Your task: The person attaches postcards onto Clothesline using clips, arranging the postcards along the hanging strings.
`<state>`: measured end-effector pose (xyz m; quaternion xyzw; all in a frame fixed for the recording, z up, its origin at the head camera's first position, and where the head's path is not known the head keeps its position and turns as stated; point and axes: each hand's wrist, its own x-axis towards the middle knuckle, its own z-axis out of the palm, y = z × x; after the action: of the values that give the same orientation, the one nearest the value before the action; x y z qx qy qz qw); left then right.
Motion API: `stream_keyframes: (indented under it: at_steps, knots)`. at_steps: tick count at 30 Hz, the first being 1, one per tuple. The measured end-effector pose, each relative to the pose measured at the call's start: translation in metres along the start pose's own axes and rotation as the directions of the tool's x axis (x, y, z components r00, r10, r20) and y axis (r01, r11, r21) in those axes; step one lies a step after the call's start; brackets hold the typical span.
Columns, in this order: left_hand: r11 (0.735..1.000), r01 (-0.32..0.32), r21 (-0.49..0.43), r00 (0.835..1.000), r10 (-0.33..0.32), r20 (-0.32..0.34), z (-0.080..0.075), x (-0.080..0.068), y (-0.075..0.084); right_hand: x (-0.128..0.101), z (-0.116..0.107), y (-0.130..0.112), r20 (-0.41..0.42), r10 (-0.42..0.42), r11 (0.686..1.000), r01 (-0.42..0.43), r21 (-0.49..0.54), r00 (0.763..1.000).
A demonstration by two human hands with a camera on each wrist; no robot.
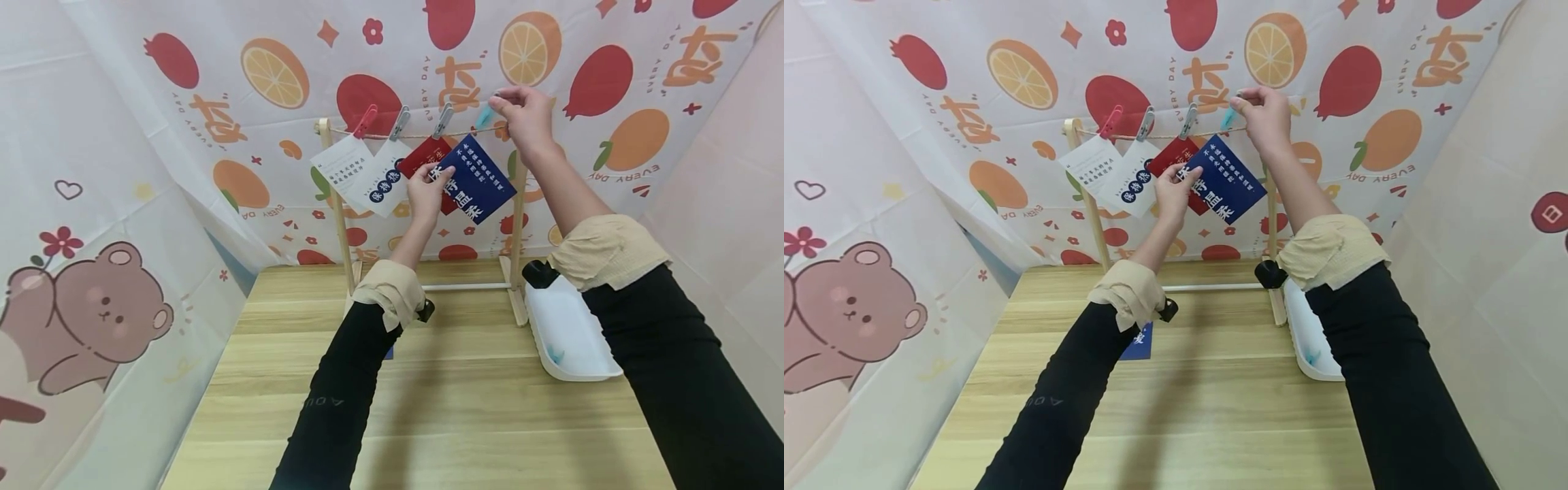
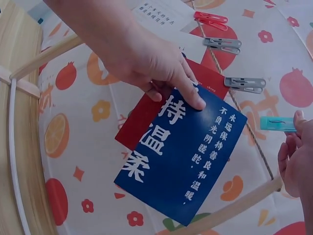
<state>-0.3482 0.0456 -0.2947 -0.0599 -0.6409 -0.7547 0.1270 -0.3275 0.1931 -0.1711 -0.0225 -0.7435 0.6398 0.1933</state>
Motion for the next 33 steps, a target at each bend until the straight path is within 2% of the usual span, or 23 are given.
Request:
stream_keyframes:
  at_steps: [12, 17, 24, 33]
  knots:
    - [0.997, -0.03, 0.065, 0.999, 0.031, -0.028, 0.009, -0.001, 0.003, 0.004, 0.009, -0.005, 0.064, 0.007, 0.99, 0.002, -0.142, 0.998]
    - [0.997, -0.038, 0.061, 0.998, 0.041, -0.045, 0.01, 0.0, 0.003, 0.007, 0.009, -0.002, 0.078, 0.015, 0.986, -0.002, -0.164, 0.997]
    - [0.998, -0.021, 0.055, 0.999, 0.023, -0.042, 0.012, -0.001, 0.003, 0.008, 0.009, 0.0, 0.084, 0.016, 0.969, 0.005, -0.246, 0.996]
    - [0.998, -0.009, 0.06, 0.994, 0.015, -0.106, 0.015, -0.002, 0.001, 0.006, 0.007, -0.001, 0.129, 0.036, 0.974, -0.006, -0.225, 0.991]
